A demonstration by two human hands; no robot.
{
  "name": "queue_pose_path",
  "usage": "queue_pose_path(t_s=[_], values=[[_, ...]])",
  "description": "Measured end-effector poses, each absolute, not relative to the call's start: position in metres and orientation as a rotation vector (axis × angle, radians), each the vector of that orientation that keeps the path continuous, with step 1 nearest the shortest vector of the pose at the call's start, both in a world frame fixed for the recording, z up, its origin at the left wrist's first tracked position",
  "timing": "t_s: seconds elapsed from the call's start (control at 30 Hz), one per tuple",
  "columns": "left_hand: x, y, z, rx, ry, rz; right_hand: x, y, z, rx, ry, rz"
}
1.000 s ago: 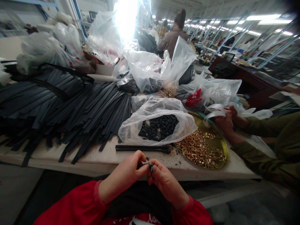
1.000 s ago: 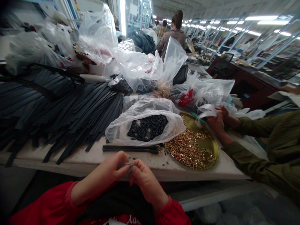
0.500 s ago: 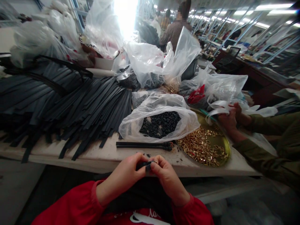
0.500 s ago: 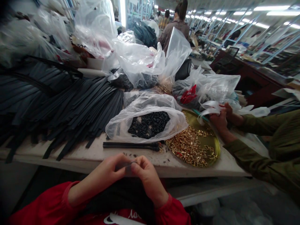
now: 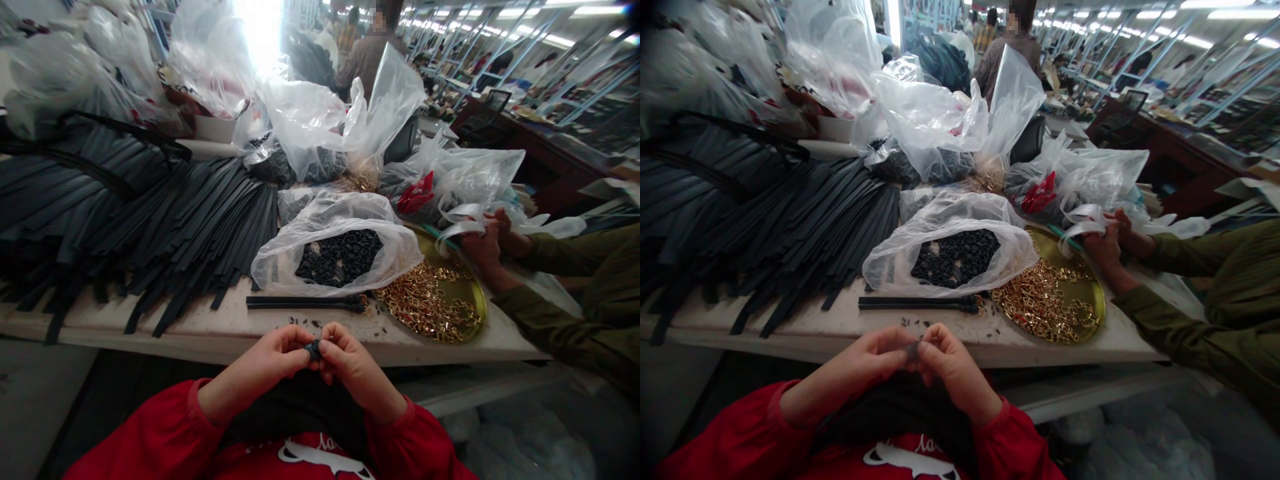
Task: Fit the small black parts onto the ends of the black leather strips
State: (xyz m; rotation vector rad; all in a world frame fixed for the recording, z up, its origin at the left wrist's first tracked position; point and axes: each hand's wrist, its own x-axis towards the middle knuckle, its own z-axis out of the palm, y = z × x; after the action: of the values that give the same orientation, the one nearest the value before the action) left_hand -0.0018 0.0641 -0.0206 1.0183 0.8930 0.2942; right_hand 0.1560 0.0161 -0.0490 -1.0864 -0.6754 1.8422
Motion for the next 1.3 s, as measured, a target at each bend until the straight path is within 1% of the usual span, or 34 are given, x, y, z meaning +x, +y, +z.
queue_pose_path(t_s=[0.1,0.17,0.3,0.37,0.43,0.6,0.8,0.87,0.97,1.03,1.1,1.2,1.23,1.3], values=[[-0.003,0.064,-0.015,1.032,0.876,0.291,0.158,0.015,-0.049,-1.030,-0.593,1.952],[-0.003,0.064,-0.012,1.081,0.852,0.269,0.160,0.014,-0.047,-1.095,-0.677,1.915],[-0.005,0.065,-0.013,1.215,0.842,0.190,0.164,0.012,-0.036,-1.390,-1.194,1.613],[-0.006,0.065,-0.015,1.292,0.858,0.160,0.167,0.010,-0.030,-1.457,-1.489,1.435],[-0.008,0.064,-0.016,1.390,0.877,0.134,0.169,0.009,-0.027,-1.464,-1.657,1.348],[-0.009,0.061,-0.008,1.484,0.812,0.102,0.170,0.005,-0.033,-1.463,-1.547,1.491],[-0.006,0.056,-0.019,1.536,0.877,0.176,0.165,0.002,-0.031,-1.504,-1.738,1.284],[-0.007,0.057,-0.021,1.556,0.895,0.180,0.166,0.001,-0.031,-1.493,-1.632,1.359],[-0.011,0.059,-0.016,1.565,0.895,0.131,0.171,0.000,-0.033,-1.398,-1.373,1.676],[-0.013,0.060,-0.012,1.541,0.885,0.100,0.173,-0.002,-0.035,-1.367,-1.330,1.741],[-0.012,0.060,-0.013,1.522,0.904,0.083,0.172,-0.004,-0.036,-1.402,-1.456,1.600],[-0.007,0.059,-0.020,1.617,0.960,0.092,0.167,-0.009,-0.040,-1.467,-1.710,1.275],[-0.004,0.059,-0.022,1.666,0.970,0.098,0.166,-0.011,-0.042,-1.470,-1.755,1.205],[-0.002,0.060,-0.023,1.736,0.951,0.094,0.164,-0.013,-0.046,-1.450,-1.758,1.169]])
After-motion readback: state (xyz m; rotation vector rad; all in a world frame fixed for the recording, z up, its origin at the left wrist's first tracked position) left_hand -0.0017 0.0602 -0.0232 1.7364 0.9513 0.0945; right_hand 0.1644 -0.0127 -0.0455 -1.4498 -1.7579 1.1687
